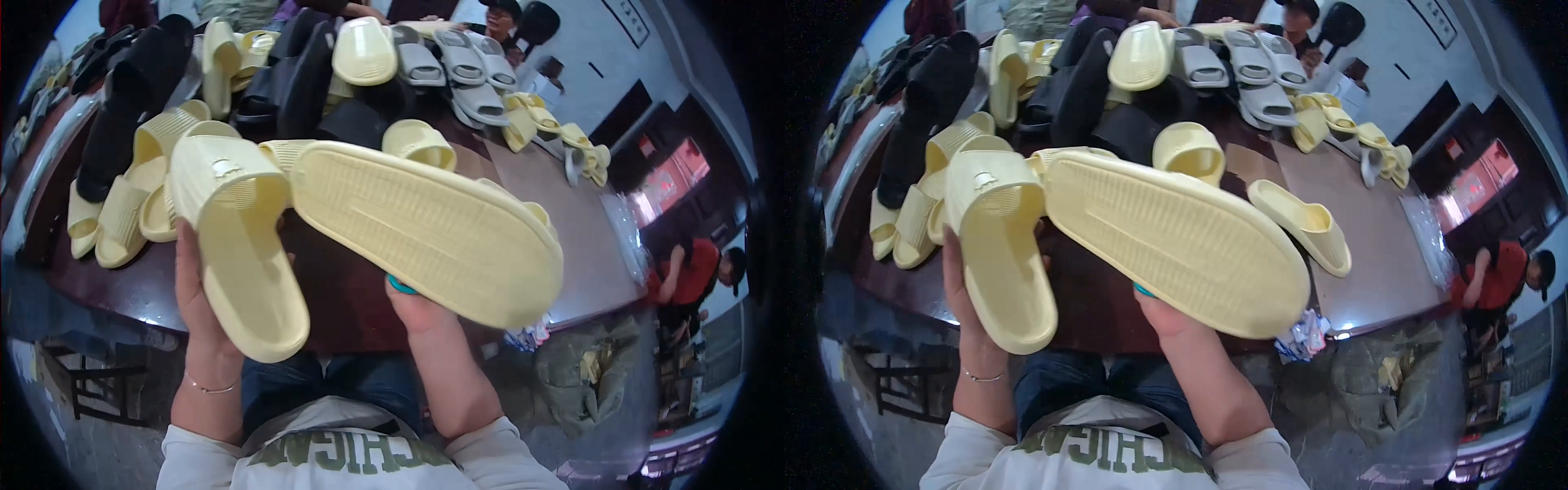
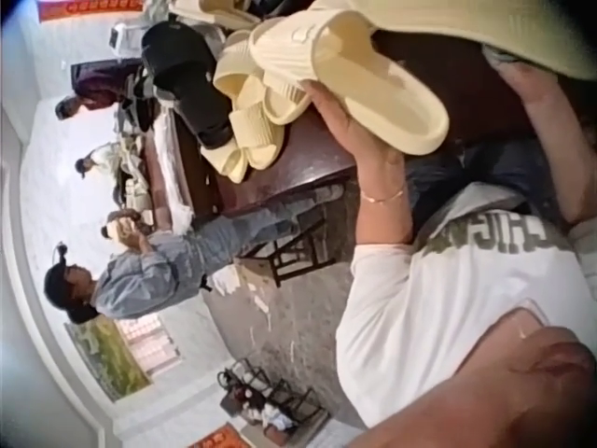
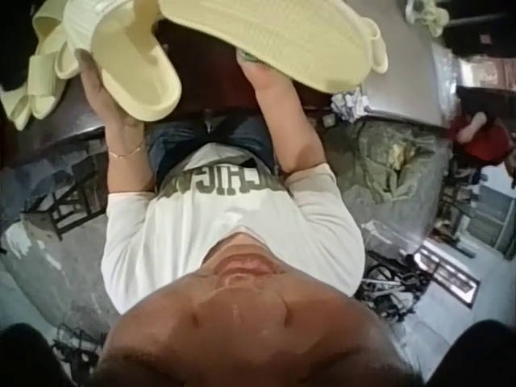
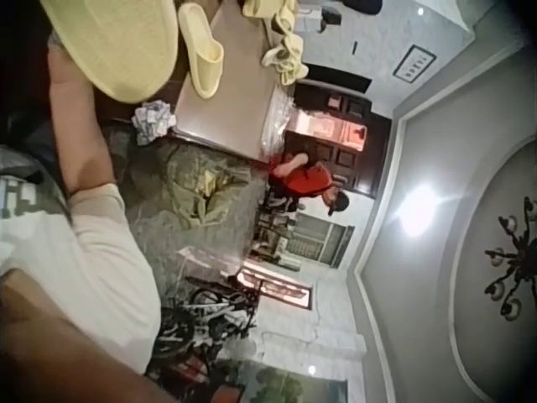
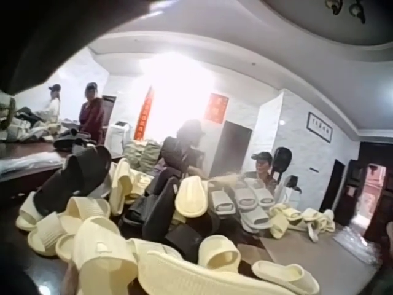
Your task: Trim excess material from foam slippers using a pair of scissors.
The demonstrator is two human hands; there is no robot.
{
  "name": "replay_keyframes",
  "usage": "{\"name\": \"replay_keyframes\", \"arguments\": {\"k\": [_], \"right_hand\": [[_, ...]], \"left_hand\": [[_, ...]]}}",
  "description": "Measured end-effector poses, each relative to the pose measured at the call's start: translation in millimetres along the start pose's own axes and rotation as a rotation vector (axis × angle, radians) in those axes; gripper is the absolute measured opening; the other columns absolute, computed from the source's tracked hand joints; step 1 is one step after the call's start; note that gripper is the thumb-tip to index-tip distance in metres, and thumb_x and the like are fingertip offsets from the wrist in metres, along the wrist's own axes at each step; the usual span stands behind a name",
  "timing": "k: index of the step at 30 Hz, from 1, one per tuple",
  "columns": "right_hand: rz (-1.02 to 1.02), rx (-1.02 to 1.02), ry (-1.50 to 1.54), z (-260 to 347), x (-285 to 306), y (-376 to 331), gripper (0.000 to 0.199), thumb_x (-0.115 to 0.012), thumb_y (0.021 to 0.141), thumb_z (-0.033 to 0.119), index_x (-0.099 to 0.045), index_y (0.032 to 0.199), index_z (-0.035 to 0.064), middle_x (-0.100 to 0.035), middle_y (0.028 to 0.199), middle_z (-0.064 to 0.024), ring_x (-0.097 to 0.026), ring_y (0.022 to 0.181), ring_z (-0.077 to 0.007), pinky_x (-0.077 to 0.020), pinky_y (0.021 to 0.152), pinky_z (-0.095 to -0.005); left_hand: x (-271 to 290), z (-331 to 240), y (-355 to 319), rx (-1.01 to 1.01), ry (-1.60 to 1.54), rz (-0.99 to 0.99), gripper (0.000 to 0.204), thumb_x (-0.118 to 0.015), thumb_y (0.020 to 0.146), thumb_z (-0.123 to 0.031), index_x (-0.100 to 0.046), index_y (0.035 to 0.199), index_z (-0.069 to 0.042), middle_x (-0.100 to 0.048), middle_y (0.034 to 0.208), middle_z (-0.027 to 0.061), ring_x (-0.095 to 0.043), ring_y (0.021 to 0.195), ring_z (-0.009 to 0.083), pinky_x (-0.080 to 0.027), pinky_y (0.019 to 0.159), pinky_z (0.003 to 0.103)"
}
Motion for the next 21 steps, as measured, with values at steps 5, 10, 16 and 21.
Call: {"name": "replay_keyframes", "arguments": {"k": [5, 10, 16, 21], "right_hand": [[0.167, -0.323, -0.449, 43, 15, -8, 0.036, -0.051, 0.088, 0.036, -0.046, 0.105, 0.0058, -0.061, 0.082, -0.0107, -0.062, 0.073, -0.0258, -0.0520, 0.062, -0.0373], [0.767, 0.094, -0.758, 0, -43, -29, 0.034, -0.057, 0.085, 0.035, -0.040, 0.094, 0.0069, -0.050, 0.058, -0.0056, -0.048, 0.048, -0.0158, -0.0391, 0.044, -0.0282], [0.739, 0.389, -1.059, 8, -45, -35, 0.036, -0.063, 0.081, 0.028, -0.038, 0.094, 0.0057, -0.045, 0.053, -0.0037, -0.042, 0.043, -0.0115, -0.0329, 0.041, -0.0243], [0.806, 0.521, -1.093, 10, -51, -44, 0.032, -0.061, 0.083, 0.023, -0.038, 0.095, 0.0042, -0.047, 0.057, -0.0034, -0.044, 0.047, -0.0104, -0.0342, 0.044, -0.0223]], "left_hand": [[2, 6, 2, 0.098, -0.096, 0.057, 0.062, -0.029, 0.090, -0.054, -0.035, 0.129, -0.006, -0.055, 0.109, 0.0152, -0.060, 0.090, 0.0248, -0.052, 0.075, 0.039], [-11, 27, -9, 0.065, 0.069, 0.083, 0.059, -0.032, 0.091, -0.049, -0.030, 0.132, -0.006, -0.050, 0.118, 0.0125, -0.053, 0.104, 0.0228, -0.044, 0.089, 0.036], [-22, 71, -37, 0.388, -0.200, 0.223, 0.057, -0.038, 0.092, -0.042, -0.023, 0.135, -0.007, -0.042, 0.128, 0.0104, -0.045, 0.114, 0.0212, -0.037, 0.097, 0.035], [-26, 72, -38, 0.424, -0.173, 0.356, 0.063, -0.040, 0.091, -0.044, -0.018, 0.137, -0.008, -0.038, 0.131, 0.0112, -0.042, 0.117, 0.0225, -0.037, 0.097, 0.036]]}}
Point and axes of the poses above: each hand's wrist, its own y-axis towards the middle knuckle, its own x-axis out of the back of the hand, z = x × y, the point moved 6 cm from there along y, towards the middle knuckle
